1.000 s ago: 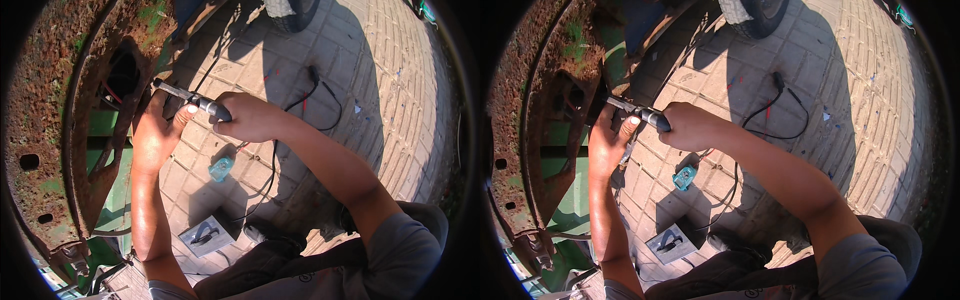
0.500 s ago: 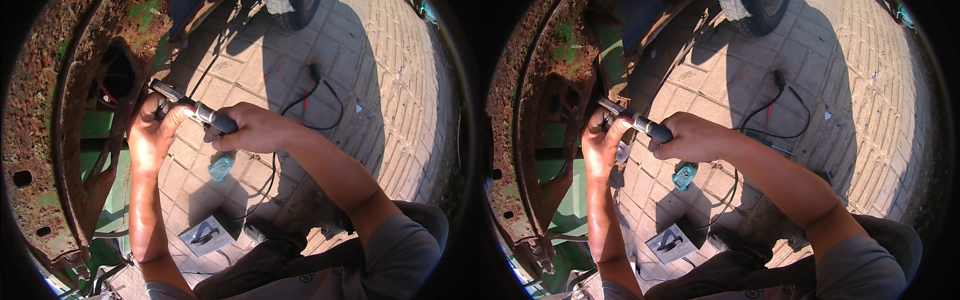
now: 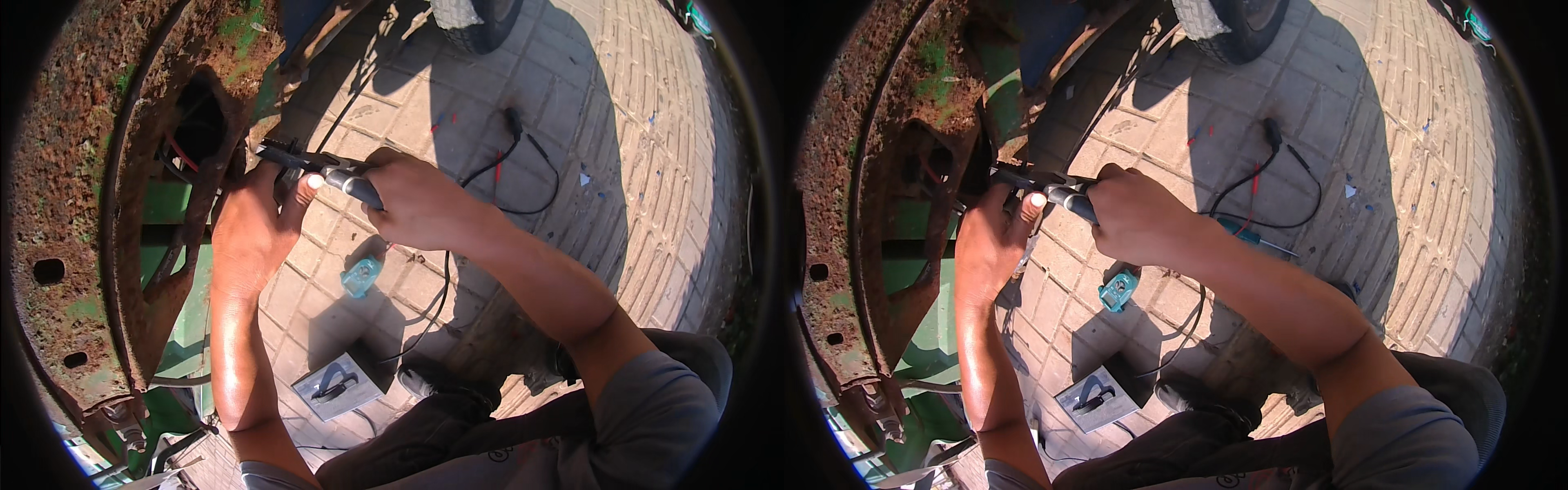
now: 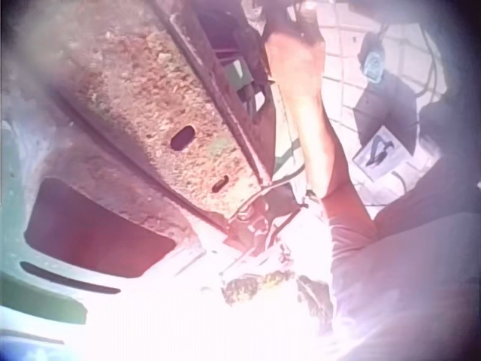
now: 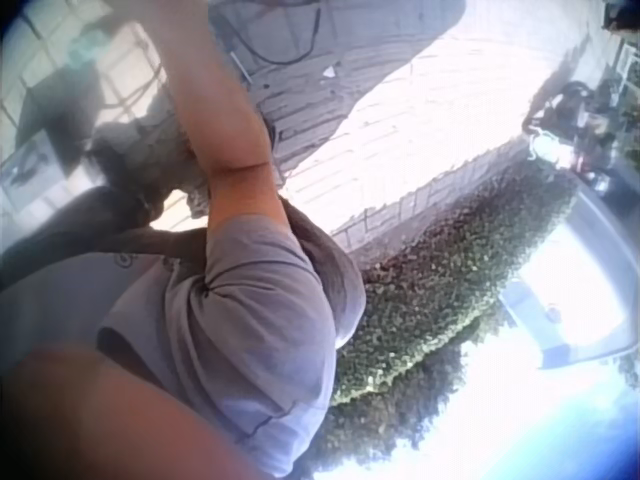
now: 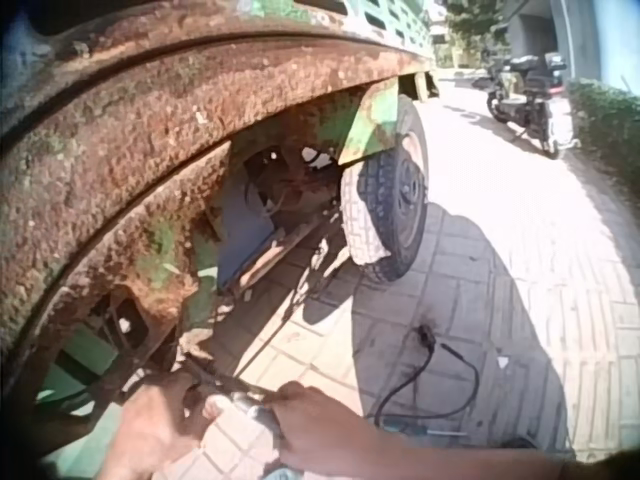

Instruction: The person works on a vehicle's undercarriage wiring, using a soldering iron to heat and join wires, then wrapping connections with electrical tape. The person also uses pliers to strip and adjust wires. The work is performed outdoors on a paved surface next to a green vehicle.

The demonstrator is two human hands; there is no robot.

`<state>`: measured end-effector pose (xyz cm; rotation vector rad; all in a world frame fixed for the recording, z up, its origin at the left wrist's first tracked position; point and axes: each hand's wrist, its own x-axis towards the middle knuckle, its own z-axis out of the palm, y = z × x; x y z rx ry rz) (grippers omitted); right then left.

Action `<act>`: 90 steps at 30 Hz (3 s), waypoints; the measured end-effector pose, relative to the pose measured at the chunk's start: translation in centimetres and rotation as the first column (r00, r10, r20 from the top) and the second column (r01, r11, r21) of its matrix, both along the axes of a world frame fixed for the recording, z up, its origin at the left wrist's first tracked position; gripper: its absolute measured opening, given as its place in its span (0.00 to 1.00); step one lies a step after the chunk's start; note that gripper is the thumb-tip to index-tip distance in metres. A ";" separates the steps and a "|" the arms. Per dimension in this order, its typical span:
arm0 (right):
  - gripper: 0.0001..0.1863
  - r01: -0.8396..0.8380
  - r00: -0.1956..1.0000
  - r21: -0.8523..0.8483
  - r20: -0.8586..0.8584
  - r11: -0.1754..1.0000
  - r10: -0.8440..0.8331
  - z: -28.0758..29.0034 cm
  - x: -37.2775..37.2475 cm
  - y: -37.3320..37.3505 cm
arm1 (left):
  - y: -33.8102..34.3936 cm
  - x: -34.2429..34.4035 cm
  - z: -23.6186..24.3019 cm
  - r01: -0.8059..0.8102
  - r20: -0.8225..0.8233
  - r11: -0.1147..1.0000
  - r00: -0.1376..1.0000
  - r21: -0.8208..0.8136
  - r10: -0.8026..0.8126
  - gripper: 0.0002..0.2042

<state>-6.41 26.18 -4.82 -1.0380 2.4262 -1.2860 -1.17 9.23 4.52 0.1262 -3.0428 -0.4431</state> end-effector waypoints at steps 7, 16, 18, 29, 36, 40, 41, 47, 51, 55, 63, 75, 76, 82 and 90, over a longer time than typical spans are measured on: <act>0.10 -0.095 0.995 0.045 0.037 0.994 0.094 1.1 -0.6 0.6 | -0.1 0.2 -0.5 0.007 -0.075 0.999 0.997 0.050 -0.003 0.21; 0.17 -0.349 0.586 -0.290 0.674 0.891 0.449 1.5 -2.1 1.4 | -1.4 0.7 -1.2 0.088 -0.166 0.858 0.986 0.506 -0.003 0.12; 0.17 -0.376 0.585 -0.338 0.636 0.863 0.504 1.1 -2.2 1.3 | -1.4 0.7 -1.2 0.108 -0.173 0.824 0.985 0.556 -0.012 0.11; 0.15 -0.226 0.412 -0.499 0.729 0.837 0.546 0.2 -1.7 1.0 | -1.8 0.3 -2.3 0.082 -0.210 0.856 0.977 0.510 0.032 0.10; 0.14 0.006 0.505 -0.398 0.793 0.917 0.341 0.5 0.6 0.4 | -1.9 -0.8 -3.3 0.125 -0.300 0.902 0.954 0.414 0.006 0.14; 0.13 0.549 0.423 -0.385 0.893 0.742 0.151 -0.7 -0.8 0.1 | -3.7 -0.8 -4.9 0.023 -0.319 0.933 0.943 0.358 0.099 0.15; 0.13 0.604 0.453 -0.393 0.885 0.694 0.107 -1.2 -0.9 0.4 | -3.3 -0.7 -4.9 0.053 -0.343 0.943 0.937 0.329 0.067 0.15; 0.16 0.408 0.432 -0.253 0.900 0.877 0.059 -2.6 0.3 0.3 | -2.5 -0.9 -5.1 0.262 -0.481 0.961 0.833 -0.092 -0.273 0.23; 0.18 0.284 0.355 -0.201 0.930 0.937 0.092 -6.2 2.2 -1.1 | -2.4 1.7 -4.4 0.218 -0.501 0.896 0.766 -0.387 -0.402 0.35; 0.13 0.225 0.394 -0.118 0.919 0.967 0.021 -8.2 4.5 -1.5 | -3.3 5.0 -5.9 0.068 -0.524 0.969 0.831 -0.239 -0.188 0.46; 0.10 0.143 0.627 -0.206 0.776 0.968 0.073 -9.6 6.2 -3.4 | -3.7 5.5 -4.9 0.062 -0.369 0.948 0.912 -0.311 -0.181 0.26; 0.13 -0.032 0.904 -0.322 0.395 0.946 0.165 -7.4 7.7 -1.8 | -2.0 3.8 -5.0 0.017 -0.357 0.996 0.933 -0.085 -0.046 0.04; 0.14 -0.015 0.847 -0.348 0.494 0.937 0.197 -6.7 7.7 -1.7 | -1.7 3.9 -5.1 0.006 -0.338 1.000 0.941 0.005 -0.004 0.04; 0.18 -0.043 0.672 -0.262 0.707 0.964 0.222 -4.6 6.7 -1.5 | -1.6 4.4 -4.7 -0.034 -0.281 0.984 0.956 0.172 0.082 0.05; 0.21 -0.108 0.607 -0.326 0.727 0.939 0.321 -4.1 5.7 -2.0 | -1.8 4.5 -5.9 0.047 -0.363 0.991 0.932 0.122 0.001 0.07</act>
